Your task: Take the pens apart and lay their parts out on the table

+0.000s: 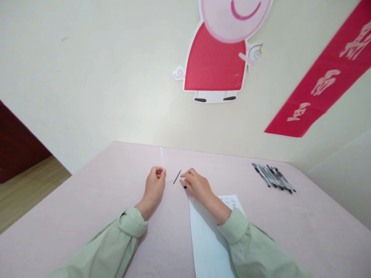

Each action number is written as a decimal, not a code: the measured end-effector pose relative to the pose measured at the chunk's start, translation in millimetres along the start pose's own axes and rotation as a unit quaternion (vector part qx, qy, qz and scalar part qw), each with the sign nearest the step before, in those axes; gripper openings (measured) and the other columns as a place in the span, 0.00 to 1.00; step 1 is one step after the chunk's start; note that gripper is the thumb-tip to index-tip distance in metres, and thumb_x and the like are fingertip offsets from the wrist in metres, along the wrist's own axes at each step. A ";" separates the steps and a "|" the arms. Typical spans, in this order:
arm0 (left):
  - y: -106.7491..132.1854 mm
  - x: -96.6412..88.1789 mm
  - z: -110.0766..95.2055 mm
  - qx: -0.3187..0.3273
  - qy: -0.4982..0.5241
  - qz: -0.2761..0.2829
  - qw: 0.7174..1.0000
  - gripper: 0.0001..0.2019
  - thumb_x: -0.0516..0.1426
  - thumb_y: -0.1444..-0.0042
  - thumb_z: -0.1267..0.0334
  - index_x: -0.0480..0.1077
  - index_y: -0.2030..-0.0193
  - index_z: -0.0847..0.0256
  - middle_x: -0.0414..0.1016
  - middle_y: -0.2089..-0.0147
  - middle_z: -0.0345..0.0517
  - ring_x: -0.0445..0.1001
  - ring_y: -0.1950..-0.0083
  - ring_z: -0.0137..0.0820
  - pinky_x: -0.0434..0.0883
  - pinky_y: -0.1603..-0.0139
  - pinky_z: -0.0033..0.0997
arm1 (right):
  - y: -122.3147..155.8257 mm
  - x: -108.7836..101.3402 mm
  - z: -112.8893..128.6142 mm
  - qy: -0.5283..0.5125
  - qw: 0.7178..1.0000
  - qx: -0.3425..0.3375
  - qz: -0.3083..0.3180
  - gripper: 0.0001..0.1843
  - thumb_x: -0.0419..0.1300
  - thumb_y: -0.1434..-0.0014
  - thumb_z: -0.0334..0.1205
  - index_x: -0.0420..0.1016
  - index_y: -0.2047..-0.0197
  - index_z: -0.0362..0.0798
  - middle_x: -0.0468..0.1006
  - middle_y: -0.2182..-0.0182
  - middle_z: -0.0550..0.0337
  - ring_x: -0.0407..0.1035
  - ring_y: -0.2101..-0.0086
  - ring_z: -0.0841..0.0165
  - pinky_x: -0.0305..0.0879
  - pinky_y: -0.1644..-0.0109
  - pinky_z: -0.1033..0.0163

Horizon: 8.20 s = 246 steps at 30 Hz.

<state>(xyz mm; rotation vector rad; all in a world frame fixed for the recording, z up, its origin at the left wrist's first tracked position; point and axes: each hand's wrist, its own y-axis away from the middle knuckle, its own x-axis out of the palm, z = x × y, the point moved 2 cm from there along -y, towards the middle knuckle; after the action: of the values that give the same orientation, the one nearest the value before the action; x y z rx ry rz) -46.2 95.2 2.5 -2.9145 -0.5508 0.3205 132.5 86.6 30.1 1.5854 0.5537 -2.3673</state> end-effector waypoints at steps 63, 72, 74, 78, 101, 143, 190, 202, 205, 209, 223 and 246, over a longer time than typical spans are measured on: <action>52.0 34.5 -14.1 -0.288 0.448 0.188 0.825 0.08 0.66 0.53 0.67 0.71 0.70 0.61 0.77 0.66 0.41 0.76 0.58 0.29 0.71 0.51 0.28 | 21.4 18.3 -25.5 -0.644 0.750 0.126 -0.081 0.19 0.66 0.48 0.53 0.82 0.61 0.46 0.79 0.72 0.56 0.66 0.76 0.74 0.63 0.70 0.66; 51.6 33.8 -18.2 -0.292 0.455 0.200 0.817 0.08 0.67 0.54 0.67 0.71 0.70 0.62 0.77 0.67 0.42 0.76 0.63 0.27 0.72 0.56 0.26 | 21.4 15.1 -20.8 -0.634 0.768 0.087 -0.020 0.33 0.66 0.48 0.46 0.65 0.40 0.53 0.72 0.78 0.69 0.62 0.81 0.76 0.59 0.76 0.69; 47.2 32.3 -15.5 -0.300 0.453 0.174 0.821 0.08 0.67 0.54 0.68 0.71 0.70 0.62 0.77 0.67 0.43 0.76 0.63 0.26 0.72 0.57 0.25 | 21.1 14.1 -24.8 -0.643 0.758 0.095 -0.052 0.29 0.64 0.46 0.48 0.65 0.42 0.52 0.71 0.79 0.70 0.60 0.82 0.76 0.59 0.76 0.69; 39.1 31.0 -10.1 -0.304 0.457 0.139 0.824 0.08 0.66 0.54 0.69 0.71 0.70 0.63 0.78 0.67 0.43 0.76 0.65 0.25 0.72 0.59 0.24 | 21.0 10.9 -33.5 -0.673 0.715 0.101 -0.156 0.15 0.57 0.41 0.52 0.71 0.58 0.50 0.69 0.80 0.68 0.58 0.82 0.75 0.62 0.74 0.68; 50.3 31.5 -21.6 -0.292 0.425 0.178 0.838 0.13 0.70 0.59 0.64 0.71 0.69 0.62 0.77 0.67 0.41 0.75 0.63 0.25 0.70 0.58 0.23 | 22.2 19.1 -22.5 -0.681 0.716 0.130 -0.086 0.14 0.66 0.48 0.49 0.68 0.69 0.49 0.76 0.74 0.64 0.63 0.79 0.75 0.63 0.73 0.68; 11.7 -2.4 -8.1 0.135 -0.306 0.128 0.934 0.10 0.54 0.47 0.66 0.69 0.58 0.60 0.71 0.57 0.51 0.71 0.55 0.41 0.64 0.54 0.39 | 21.5 13.6 -46.7 -0.565 0.763 0.213 -0.231 0.13 0.63 0.48 0.49 0.69 0.71 0.48 0.71 0.78 0.65 0.62 0.80 0.75 0.59 0.76 0.68; 39.4 29.2 -8.3 -0.292 0.394 0.126 0.862 0.03 0.57 0.42 0.72 0.73 0.65 0.64 0.77 0.67 0.44 0.77 0.65 0.25 0.75 0.56 0.25 | 26.3 22.0 -17.7 -0.148 0.986 0.030 -0.070 0.07 0.55 0.41 0.32 0.72 0.62 0.51 0.70 0.63 0.61 0.68 0.66 0.70 0.60 0.63 0.66; 35.6 28.3 -6.2 -0.265 0.378 0.111 0.880 0.04 0.61 0.44 0.67 0.73 0.66 0.66 0.77 0.68 0.44 0.77 0.66 0.24 0.76 0.60 0.23 | 23.8 26.5 -25.6 -0.254 0.960 0.068 -0.094 0.06 0.53 0.41 0.33 0.67 0.60 0.51 0.72 0.72 0.65 0.68 0.72 0.70 0.61 0.66 0.66; 34.7 27.9 -6.8 -0.264 0.379 0.106 0.880 0.04 0.62 0.45 0.67 0.73 0.66 0.66 0.76 0.68 0.43 0.77 0.66 0.24 0.76 0.60 0.23 | 23.1 29.7 -32.1 -0.362 0.923 0.076 -0.108 0.11 0.51 0.41 0.34 0.67 0.55 0.51 0.71 0.75 0.67 0.68 0.75 0.70 0.62 0.69 0.66; 34.8 27.7 -6.6 -0.265 0.379 0.106 0.880 0.04 0.63 0.46 0.67 0.74 0.66 0.66 0.76 0.69 0.43 0.77 0.66 0.25 0.76 0.60 0.23 | 22.1 31.0 -31.9 -0.431 0.892 0.086 -0.107 0.10 0.51 0.42 0.35 0.68 0.57 0.49 0.76 0.69 0.61 0.68 0.76 0.72 0.64 0.72 0.66; 35.6 28.1 -6.2 -0.264 0.379 0.108 0.880 0.02 0.60 0.43 0.69 0.73 0.67 0.66 0.77 0.67 0.44 0.77 0.65 0.25 0.76 0.57 0.25 | 17.5 26.2 -29.4 -0.489 0.851 0.116 -0.149 0.05 0.59 0.49 0.37 0.70 0.66 0.48 0.71 0.76 0.66 0.65 0.78 0.74 0.62 0.73 0.67; 36.2 28.3 -9.3 -0.258 0.375 0.123 0.882 0.01 0.61 0.45 0.70 0.73 0.65 0.64 0.78 0.65 0.44 0.78 0.62 0.27 0.74 0.53 0.28 | 19.4 28.5 -20.3 -0.594 0.786 0.133 -0.109 0.10 0.64 0.49 0.41 0.67 0.66 0.49 0.79 0.72 0.60 0.72 0.75 0.71 0.69 0.72 0.66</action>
<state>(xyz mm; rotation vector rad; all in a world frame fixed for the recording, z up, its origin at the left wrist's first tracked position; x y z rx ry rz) -5.9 71.5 -0.6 -3.2213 -0.1384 -1.0559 146.3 78.4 -6.5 -0.1835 0.0895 -3.0421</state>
